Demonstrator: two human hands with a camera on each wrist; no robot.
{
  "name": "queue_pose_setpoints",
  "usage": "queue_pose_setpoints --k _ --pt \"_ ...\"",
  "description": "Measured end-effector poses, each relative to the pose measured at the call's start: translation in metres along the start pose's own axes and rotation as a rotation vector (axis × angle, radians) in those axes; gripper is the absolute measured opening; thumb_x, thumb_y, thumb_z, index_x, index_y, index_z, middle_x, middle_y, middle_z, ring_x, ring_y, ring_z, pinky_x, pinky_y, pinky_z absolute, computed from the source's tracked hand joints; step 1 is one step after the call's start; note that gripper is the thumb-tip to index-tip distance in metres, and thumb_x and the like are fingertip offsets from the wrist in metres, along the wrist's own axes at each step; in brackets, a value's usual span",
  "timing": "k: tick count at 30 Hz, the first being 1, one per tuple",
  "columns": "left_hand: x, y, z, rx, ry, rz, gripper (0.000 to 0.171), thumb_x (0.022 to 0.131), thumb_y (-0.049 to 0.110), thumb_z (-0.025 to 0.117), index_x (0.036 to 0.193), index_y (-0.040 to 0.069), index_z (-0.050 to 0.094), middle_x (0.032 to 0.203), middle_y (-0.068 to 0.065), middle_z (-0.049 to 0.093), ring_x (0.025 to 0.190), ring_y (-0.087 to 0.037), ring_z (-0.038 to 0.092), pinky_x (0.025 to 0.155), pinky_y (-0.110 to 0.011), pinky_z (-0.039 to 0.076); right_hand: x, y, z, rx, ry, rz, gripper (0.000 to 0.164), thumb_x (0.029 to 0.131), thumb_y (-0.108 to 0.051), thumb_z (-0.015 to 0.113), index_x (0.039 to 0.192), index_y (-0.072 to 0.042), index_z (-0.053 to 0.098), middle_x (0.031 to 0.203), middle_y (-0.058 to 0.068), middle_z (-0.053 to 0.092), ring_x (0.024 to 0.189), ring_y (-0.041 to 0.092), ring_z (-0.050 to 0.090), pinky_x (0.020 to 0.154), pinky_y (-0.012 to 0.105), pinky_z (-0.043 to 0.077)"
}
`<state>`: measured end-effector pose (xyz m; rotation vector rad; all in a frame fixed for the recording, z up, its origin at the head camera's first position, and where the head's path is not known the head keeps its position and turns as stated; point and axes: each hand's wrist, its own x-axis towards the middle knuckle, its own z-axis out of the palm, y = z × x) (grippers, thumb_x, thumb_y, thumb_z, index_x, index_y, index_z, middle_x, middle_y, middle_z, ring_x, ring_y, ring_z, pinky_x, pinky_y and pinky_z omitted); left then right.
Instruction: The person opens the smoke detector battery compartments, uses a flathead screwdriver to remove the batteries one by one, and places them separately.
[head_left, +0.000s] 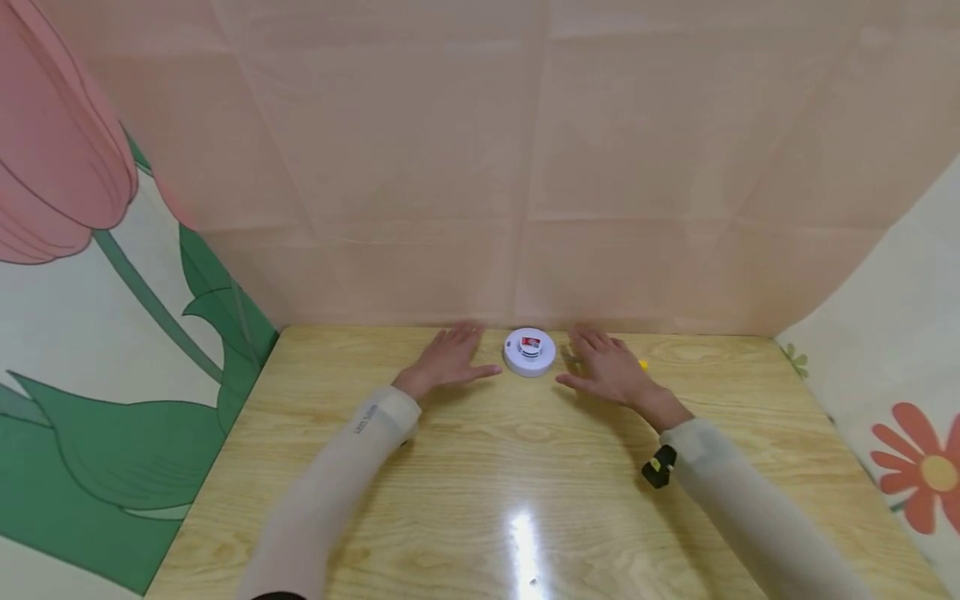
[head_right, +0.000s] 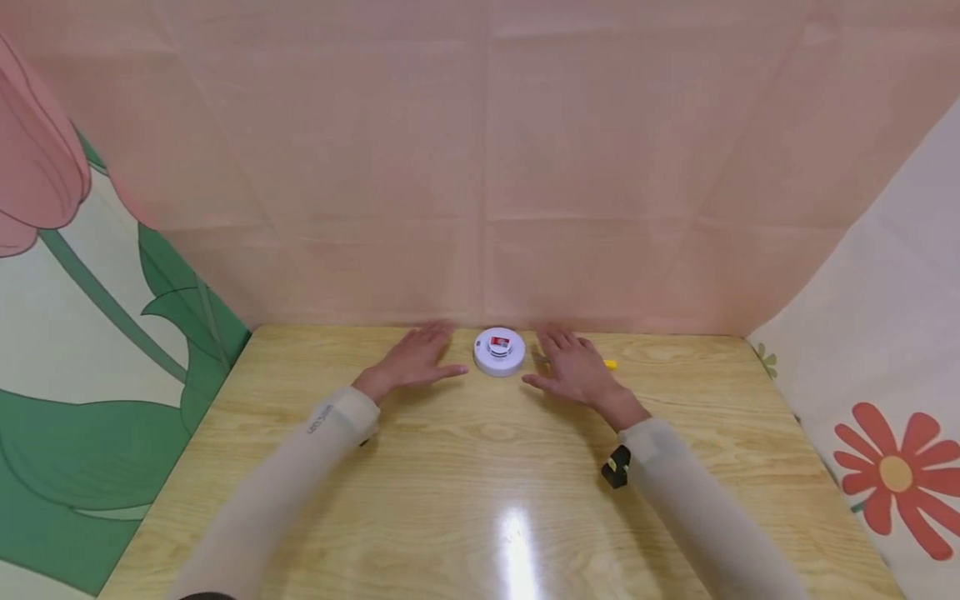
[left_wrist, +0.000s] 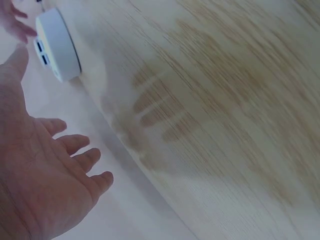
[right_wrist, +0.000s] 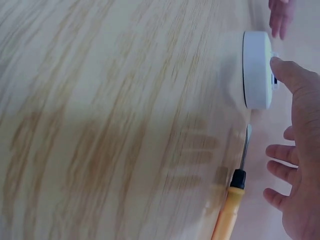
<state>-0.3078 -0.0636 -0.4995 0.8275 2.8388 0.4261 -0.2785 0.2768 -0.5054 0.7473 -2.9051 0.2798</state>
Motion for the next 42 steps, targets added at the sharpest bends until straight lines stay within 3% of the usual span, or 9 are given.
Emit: queue_pose_setpoints --k 8,14,19,26,33,42 --pt "0.012 0.01 0.007 -0.011 0.002 0.045 0.097 0.101 0.066 0.057 0.167 0.003 0.025 0.174 -0.016 0.024 0.162 -0.033 0.02 0.131 -0.052 0.017 0.009 -0.004 0.009 0.04 -0.03 0.008 0.095 0.093 -0.058 0.074 0.157 0.006 0.043 0.159 0.03 0.045 0.147 0.05 0.041 0.115 0.072 0.036" --pt "0.018 0.016 0.011 -0.038 -0.003 0.067 0.096 0.102 0.061 0.061 0.167 0.002 0.024 0.174 -0.017 0.024 0.162 -0.032 0.021 0.131 -0.052 0.019 0.016 -0.008 0.016 0.081 -0.008 0.0 0.095 0.089 -0.054 0.08 0.154 0.006 0.046 0.154 0.03 0.05 0.143 0.049 0.047 0.114 0.071 0.038" --pt "0.023 0.02 0.015 -0.093 0.021 0.09 0.093 0.1 0.056 0.067 0.166 0.004 0.028 0.172 -0.017 0.029 0.159 -0.033 0.029 0.128 -0.057 0.024 0.021 -0.011 0.02 0.097 -0.006 0.01 0.096 0.087 -0.054 0.082 0.154 0.005 0.047 0.153 0.029 0.052 0.141 0.048 0.049 0.113 0.07 0.04" --pt "0.03 0.027 0.02 -0.125 0.048 0.117 0.083 0.1 0.048 0.071 0.165 0.011 0.035 0.168 -0.014 0.04 0.153 -0.032 0.041 0.127 -0.054 0.03 0.028 -0.015 0.026 0.145 -0.03 0.035 0.095 0.089 -0.054 0.081 0.156 0.003 0.045 0.154 0.027 0.053 0.141 0.046 0.05 0.115 0.067 0.039" --pt "0.036 0.028 0.024 -0.125 0.071 0.096 0.086 0.099 0.047 0.073 0.164 0.006 0.034 0.167 -0.016 0.04 0.148 -0.035 0.047 0.126 -0.049 0.033 0.032 -0.02 0.027 0.165 -0.029 0.062 0.096 0.087 -0.051 0.084 0.154 0.006 0.046 0.152 0.027 0.054 0.14 0.046 0.051 0.115 0.066 0.04" --pt "0.037 0.031 0.022 -0.152 0.053 0.108 0.09 0.1 0.041 0.075 0.165 -0.001 0.028 0.168 -0.02 0.036 0.149 -0.036 0.045 0.126 -0.048 0.033 0.036 -0.02 0.032 0.221 -0.021 0.066 0.095 0.089 -0.046 0.085 0.155 0.008 0.044 0.152 0.028 0.055 0.139 0.046 0.053 0.116 0.062 0.041"
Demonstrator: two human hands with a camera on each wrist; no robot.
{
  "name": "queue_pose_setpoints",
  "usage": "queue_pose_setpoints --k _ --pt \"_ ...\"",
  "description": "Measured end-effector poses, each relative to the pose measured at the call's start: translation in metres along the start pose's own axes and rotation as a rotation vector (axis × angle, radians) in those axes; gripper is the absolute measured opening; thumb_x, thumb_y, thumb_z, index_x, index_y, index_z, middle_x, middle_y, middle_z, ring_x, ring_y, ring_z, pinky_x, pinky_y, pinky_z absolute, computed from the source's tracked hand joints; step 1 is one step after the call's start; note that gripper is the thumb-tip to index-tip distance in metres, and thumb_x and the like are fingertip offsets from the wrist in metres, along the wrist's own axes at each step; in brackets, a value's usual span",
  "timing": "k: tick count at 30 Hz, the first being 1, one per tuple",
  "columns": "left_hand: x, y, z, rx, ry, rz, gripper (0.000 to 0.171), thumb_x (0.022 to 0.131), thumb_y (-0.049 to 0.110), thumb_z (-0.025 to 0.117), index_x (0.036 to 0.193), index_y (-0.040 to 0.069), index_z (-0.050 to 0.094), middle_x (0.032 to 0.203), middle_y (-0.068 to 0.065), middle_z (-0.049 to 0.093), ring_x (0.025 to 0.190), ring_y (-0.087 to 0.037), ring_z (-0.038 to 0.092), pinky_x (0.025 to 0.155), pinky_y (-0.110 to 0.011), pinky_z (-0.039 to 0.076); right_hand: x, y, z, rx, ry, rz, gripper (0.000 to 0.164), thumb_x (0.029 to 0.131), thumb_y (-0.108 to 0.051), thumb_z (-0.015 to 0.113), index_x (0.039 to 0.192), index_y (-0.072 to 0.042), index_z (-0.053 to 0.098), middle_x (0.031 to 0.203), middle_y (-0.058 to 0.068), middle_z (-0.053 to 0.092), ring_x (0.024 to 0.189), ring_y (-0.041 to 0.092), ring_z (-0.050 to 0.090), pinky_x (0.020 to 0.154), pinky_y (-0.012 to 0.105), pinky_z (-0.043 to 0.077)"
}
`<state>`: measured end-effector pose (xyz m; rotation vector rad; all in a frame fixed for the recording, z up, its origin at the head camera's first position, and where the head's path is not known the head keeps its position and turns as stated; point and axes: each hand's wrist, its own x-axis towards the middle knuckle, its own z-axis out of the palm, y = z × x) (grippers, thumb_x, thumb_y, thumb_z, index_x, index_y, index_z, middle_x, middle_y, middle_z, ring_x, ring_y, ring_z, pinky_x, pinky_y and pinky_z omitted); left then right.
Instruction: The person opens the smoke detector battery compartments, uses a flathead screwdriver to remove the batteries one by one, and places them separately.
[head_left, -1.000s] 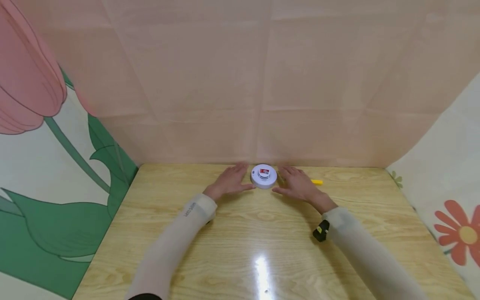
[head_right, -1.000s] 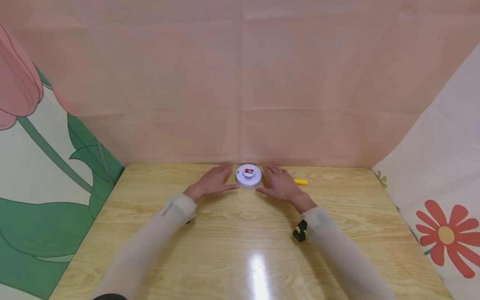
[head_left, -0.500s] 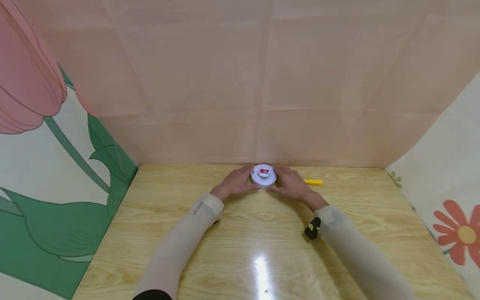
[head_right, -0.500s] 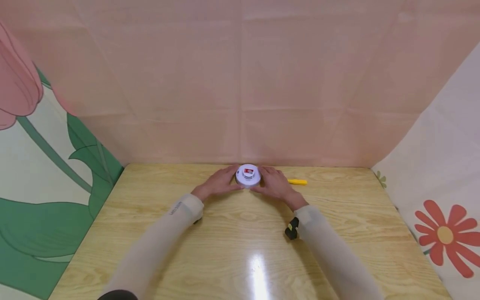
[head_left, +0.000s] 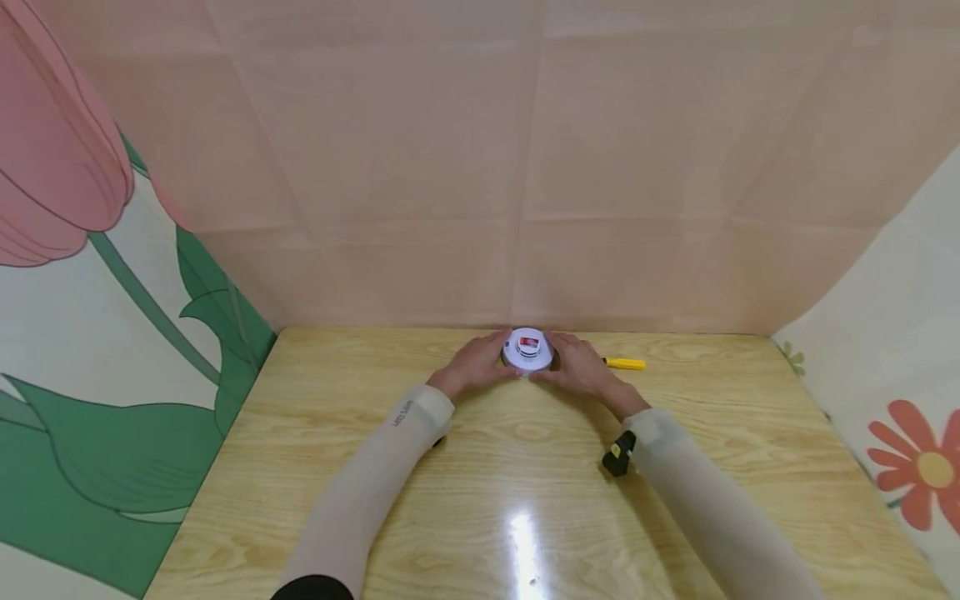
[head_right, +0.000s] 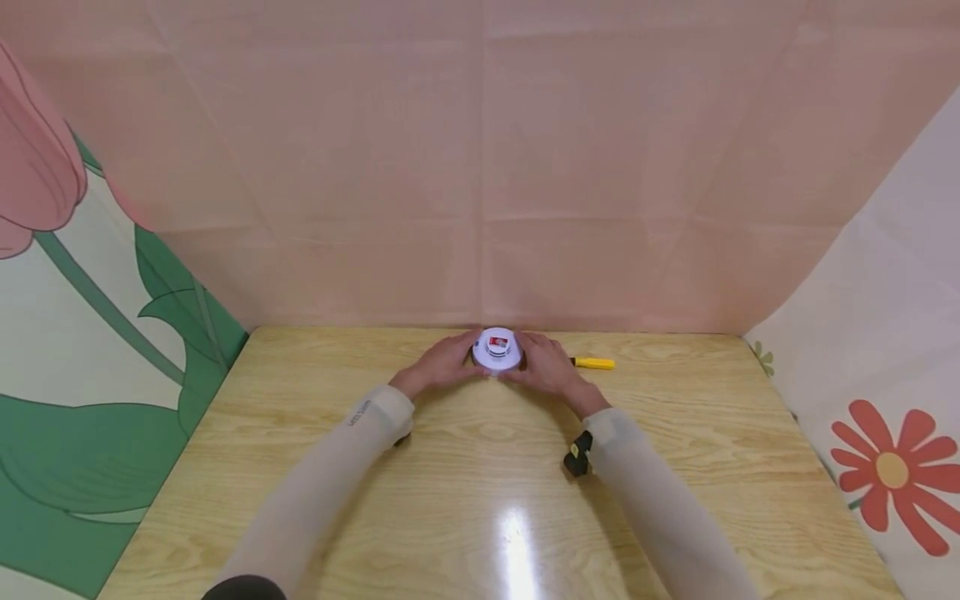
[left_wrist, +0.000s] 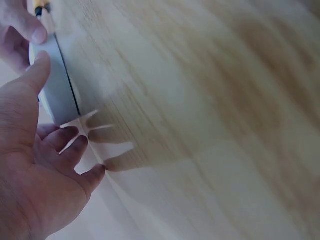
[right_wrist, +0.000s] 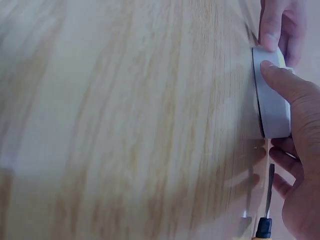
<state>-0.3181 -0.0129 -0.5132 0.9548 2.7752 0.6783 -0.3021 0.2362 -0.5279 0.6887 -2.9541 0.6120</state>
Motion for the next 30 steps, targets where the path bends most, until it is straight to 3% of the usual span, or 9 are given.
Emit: queue_pose_setpoints --k 9,16,23,30 --pt "0.001 0.001 0.001 -0.003 0.001 -0.009 0.089 0.101 0.04 0.073 0.165 -0.003 0.027 0.169 -0.019 0.036 0.153 -0.031 0.041 0.127 -0.049 0.03 0.003 0.001 0.004 0.051 0.014 -0.002 0.094 0.087 -0.045 0.087 0.153 0.008 0.047 0.145 0.026 0.061 0.131 0.041 0.06 0.111 0.057 0.048" --pt "0.0 -0.001 0.004 -0.083 0.003 -0.012 0.089 0.101 0.036 0.075 0.165 -0.001 0.026 0.168 -0.018 0.038 0.151 -0.031 0.043 0.127 -0.046 0.032 0.002 -0.003 0.001 0.084 0.033 -0.018 0.089 0.084 -0.04 0.091 0.149 0.006 0.052 0.135 0.023 0.067 0.116 0.035 0.065 0.1 0.053 0.055" --pt "-0.004 0.0 0.006 -0.123 -0.003 -0.009 0.079 0.1 0.037 0.075 0.164 0.009 0.036 0.157 -0.009 0.056 0.141 -0.026 0.055 0.121 -0.041 0.04 -0.002 -0.007 -0.001 0.094 -0.003 0.016 0.092 0.085 -0.043 0.09 0.154 0.001 0.049 0.141 0.02 0.065 0.121 0.032 0.065 0.104 0.052 0.055" --pt "-0.015 0.007 0.003 -0.121 -0.019 -0.016 0.082 0.1 0.04 0.075 0.164 0.006 0.035 0.158 -0.012 0.054 0.143 -0.025 0.053 0.122 -0.039 0.039 -0.012 -0.012 -0.002 0.09 0.011 -0.022 0.093 0.084 -0.044 0.09 0.153 0.004 0.05 0.138 0.022 0.067 0.119 0.033 0.066 0.101 0.052 0.057"
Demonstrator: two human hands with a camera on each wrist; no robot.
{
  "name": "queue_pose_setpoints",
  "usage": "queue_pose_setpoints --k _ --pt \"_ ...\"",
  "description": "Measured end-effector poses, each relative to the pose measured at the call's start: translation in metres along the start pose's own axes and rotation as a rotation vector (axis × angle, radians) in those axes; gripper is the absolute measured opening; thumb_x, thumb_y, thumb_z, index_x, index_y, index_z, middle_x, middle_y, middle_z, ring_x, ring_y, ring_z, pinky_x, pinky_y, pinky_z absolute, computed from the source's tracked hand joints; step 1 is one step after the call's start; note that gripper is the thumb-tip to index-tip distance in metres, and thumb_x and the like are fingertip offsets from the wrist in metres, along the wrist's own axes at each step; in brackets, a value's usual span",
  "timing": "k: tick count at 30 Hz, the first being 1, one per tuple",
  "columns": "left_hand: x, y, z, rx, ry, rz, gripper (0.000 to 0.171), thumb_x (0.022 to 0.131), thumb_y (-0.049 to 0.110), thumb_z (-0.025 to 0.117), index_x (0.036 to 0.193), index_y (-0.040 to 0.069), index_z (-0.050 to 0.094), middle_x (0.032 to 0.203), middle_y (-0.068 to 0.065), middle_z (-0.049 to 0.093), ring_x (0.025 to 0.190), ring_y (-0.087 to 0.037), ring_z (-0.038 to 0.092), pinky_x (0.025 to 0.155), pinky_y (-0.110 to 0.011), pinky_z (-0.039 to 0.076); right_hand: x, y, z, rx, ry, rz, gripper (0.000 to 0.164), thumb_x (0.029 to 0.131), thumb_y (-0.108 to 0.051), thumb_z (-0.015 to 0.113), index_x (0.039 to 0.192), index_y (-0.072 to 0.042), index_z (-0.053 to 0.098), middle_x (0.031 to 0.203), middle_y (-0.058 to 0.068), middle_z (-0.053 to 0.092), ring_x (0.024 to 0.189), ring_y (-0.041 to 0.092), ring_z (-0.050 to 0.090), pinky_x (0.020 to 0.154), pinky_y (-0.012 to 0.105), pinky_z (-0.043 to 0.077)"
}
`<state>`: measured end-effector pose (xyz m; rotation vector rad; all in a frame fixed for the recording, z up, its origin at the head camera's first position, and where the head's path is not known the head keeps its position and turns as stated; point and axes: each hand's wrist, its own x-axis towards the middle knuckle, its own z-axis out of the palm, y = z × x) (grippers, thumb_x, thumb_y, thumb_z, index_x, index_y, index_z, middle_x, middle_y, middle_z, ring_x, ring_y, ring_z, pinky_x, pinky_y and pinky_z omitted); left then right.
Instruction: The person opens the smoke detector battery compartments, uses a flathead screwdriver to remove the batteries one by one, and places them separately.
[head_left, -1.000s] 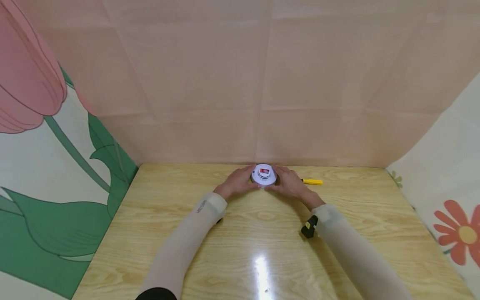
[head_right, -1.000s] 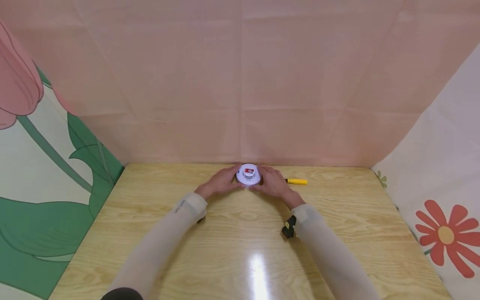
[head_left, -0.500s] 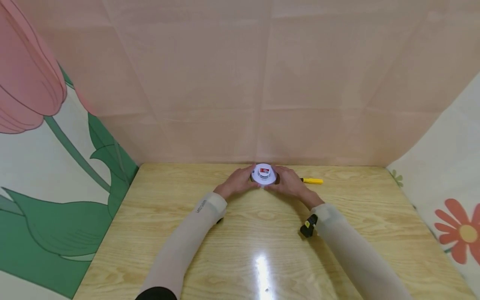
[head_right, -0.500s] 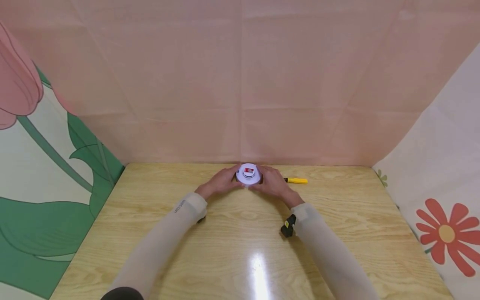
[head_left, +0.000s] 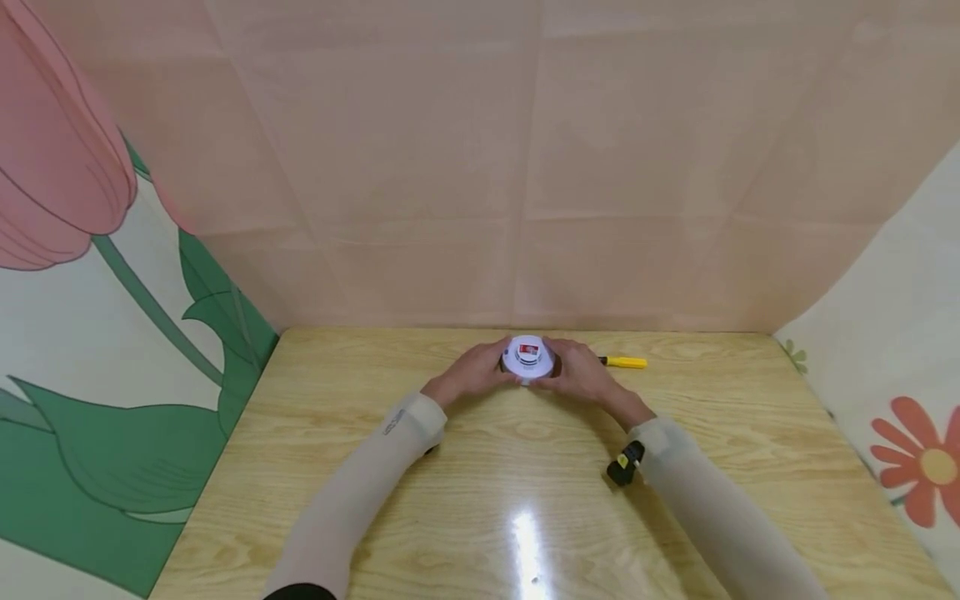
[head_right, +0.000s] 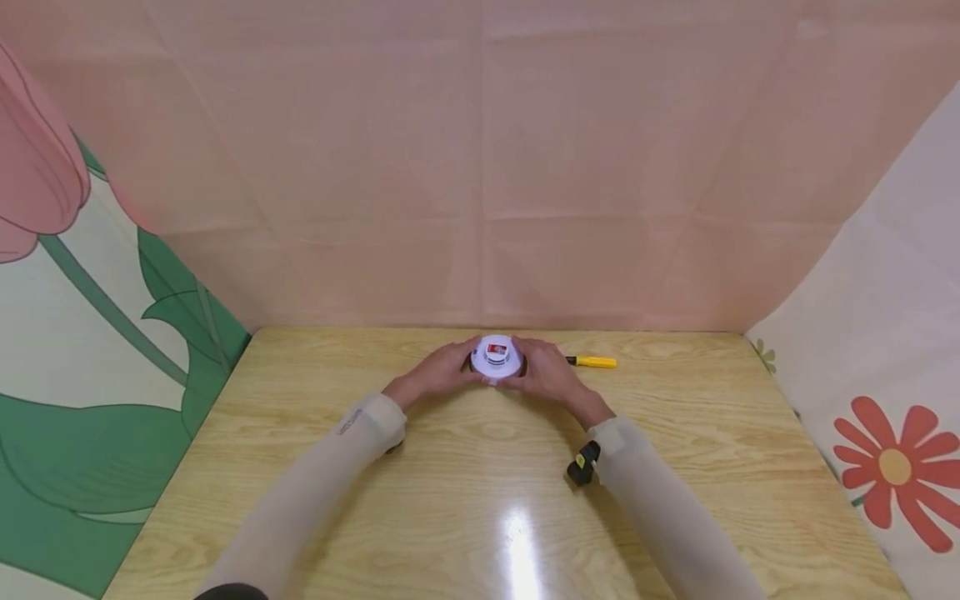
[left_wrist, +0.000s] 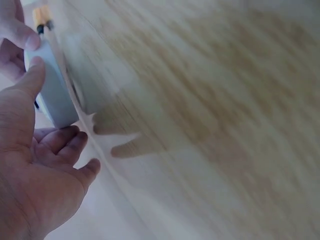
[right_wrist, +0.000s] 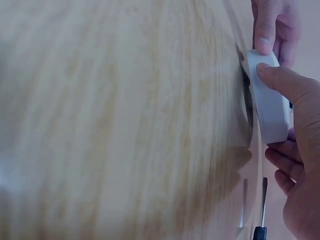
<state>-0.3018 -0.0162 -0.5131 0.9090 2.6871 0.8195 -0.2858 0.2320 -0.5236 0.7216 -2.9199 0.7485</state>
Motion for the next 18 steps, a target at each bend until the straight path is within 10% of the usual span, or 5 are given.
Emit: queue_pose_setpoints --k 18 --pt "-0.03 0.013 0.006 -0.01 0.039 0.01 0.091 0.094 0.044 0.081 0.162 0.003 0.038 0.157 -0.015 0.054 0.142 -0.025 0.055 0.118 -0.039 0.044 -0.028 -0.017 -0.001 -0.049 0.049 -0.091 0.096 0.079 -0.047 0.093 0.151 0.003 0.053 0.138 0.023 0.067 0.126 0.039 0.065 0.111 0.058 0.049"
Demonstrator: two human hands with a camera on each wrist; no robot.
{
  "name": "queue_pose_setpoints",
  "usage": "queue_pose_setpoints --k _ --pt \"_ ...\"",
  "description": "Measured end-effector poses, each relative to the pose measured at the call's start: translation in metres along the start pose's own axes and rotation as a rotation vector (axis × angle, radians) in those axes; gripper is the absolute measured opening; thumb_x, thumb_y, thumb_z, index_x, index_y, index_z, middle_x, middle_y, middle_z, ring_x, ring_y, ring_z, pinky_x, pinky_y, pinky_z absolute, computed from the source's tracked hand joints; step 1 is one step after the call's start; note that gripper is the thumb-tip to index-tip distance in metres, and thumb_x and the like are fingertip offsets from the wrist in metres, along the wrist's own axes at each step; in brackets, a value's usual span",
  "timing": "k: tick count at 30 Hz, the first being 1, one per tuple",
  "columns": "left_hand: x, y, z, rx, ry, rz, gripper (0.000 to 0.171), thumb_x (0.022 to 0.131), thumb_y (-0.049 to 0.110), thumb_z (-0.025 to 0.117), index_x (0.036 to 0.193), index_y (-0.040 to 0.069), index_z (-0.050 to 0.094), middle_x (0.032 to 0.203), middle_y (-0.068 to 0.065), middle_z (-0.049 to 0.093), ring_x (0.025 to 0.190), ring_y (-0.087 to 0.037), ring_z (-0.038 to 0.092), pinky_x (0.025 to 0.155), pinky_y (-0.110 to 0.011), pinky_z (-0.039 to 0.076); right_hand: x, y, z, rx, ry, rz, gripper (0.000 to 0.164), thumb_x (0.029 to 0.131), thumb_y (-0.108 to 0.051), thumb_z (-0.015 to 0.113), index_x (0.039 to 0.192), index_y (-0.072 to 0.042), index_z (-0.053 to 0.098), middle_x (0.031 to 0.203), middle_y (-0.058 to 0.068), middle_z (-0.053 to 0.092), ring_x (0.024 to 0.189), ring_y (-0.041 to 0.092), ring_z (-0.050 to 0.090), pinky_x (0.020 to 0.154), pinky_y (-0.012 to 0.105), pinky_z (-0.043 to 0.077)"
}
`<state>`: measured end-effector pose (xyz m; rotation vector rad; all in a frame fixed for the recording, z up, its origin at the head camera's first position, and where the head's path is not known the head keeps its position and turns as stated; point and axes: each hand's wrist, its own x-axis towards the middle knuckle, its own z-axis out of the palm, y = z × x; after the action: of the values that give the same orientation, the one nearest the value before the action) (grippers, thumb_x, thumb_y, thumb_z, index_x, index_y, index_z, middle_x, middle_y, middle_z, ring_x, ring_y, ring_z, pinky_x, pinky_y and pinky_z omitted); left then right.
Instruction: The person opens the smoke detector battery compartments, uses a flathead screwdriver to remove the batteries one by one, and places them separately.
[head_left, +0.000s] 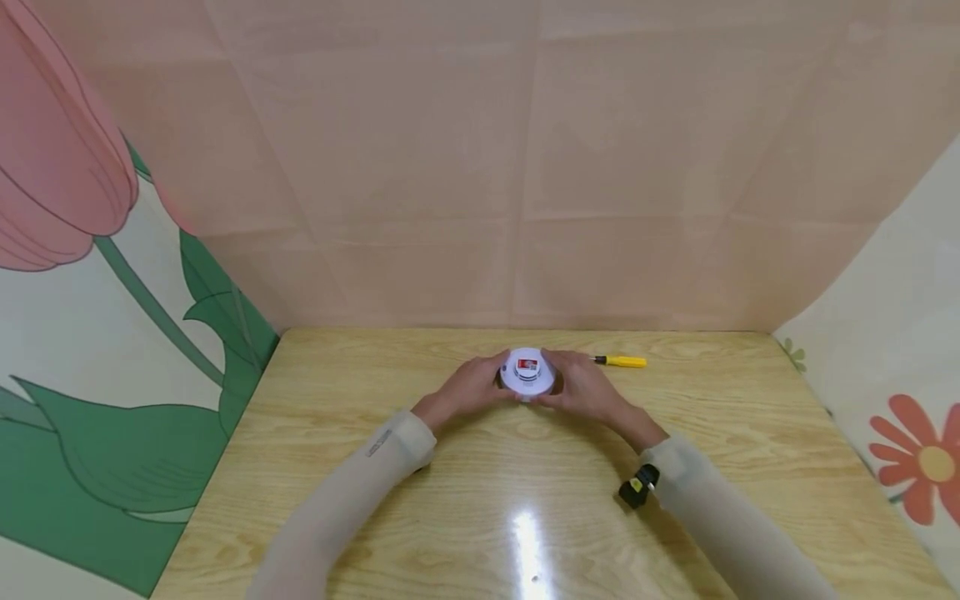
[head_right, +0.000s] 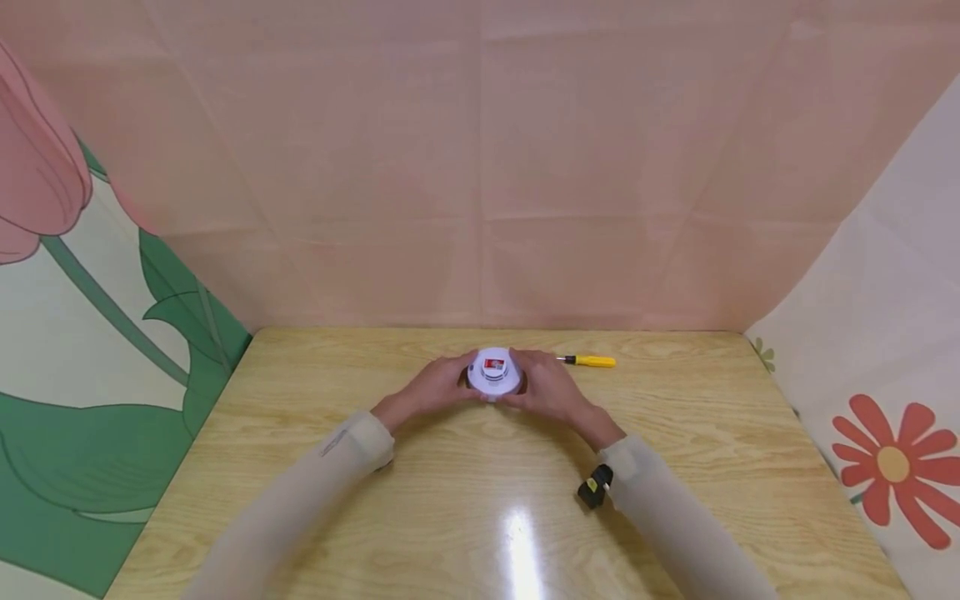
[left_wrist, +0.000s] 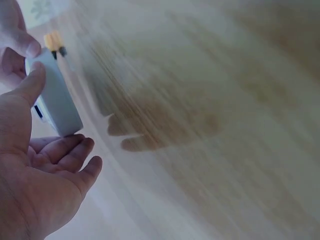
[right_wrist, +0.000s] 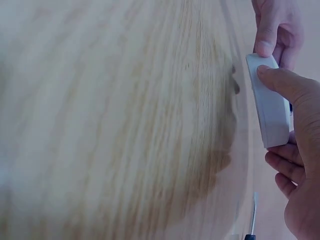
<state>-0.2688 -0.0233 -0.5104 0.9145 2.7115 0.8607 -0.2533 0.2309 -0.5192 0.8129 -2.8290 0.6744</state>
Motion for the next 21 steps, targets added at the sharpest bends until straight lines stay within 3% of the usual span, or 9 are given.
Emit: queue_pose_setpoints --k 6,13,21 --pt "-0.011 0.004 -0.001 0.006 0.007 -0.02 0.094 0.092 0.047 0.081 0.164 0.005 0.036 0.157 -0.012 0.054 0.139 -0.025 0.058 0.117 -0.039 0.045 -0.006 -0.01 -0.002 0.009 0.007 -0.017 0.094 0.079 -0.046 0.094 0.15 0.001 0.054 0.138 0.022 0.067 0.125 0.039 0.065 0.11 0.059 0.05" --pt "-0.021 0.011 0.0 -0.008 0.004 -0.036 0.094 0.092 0.045 0.082 0.163 0.004 0.036 0.153 -0.014 0.059 0.137 -0.025 0.06 0.116 -0.038 0.047 -0.013 -0.015 -0.003 0.025 -0.016 -0.004 0.096 0.081 -0.046 0.092 0.153 0.002 0.051 0.144 0.024 0.063 0.131 0.043 0.061 0.116 0.065 0.041" --pt "-0.028 0.013 0.004 -0.052 0.015 -0.011 0.089 0.091 0.041 0.084 0.161 0.004 0.042 0.146 -0.013 0.065 0.131 -0.021 0.064 0.111 -0.033 0.05 -0.023 -0.02 -0.005 0.073 -0.041 -0.005 0.095 0.083 -0.044 0.091 0.153 0.006 0.049 0.145 0.026 0.061 0.13 0.041 0.062 0.107 0.054 0.054"
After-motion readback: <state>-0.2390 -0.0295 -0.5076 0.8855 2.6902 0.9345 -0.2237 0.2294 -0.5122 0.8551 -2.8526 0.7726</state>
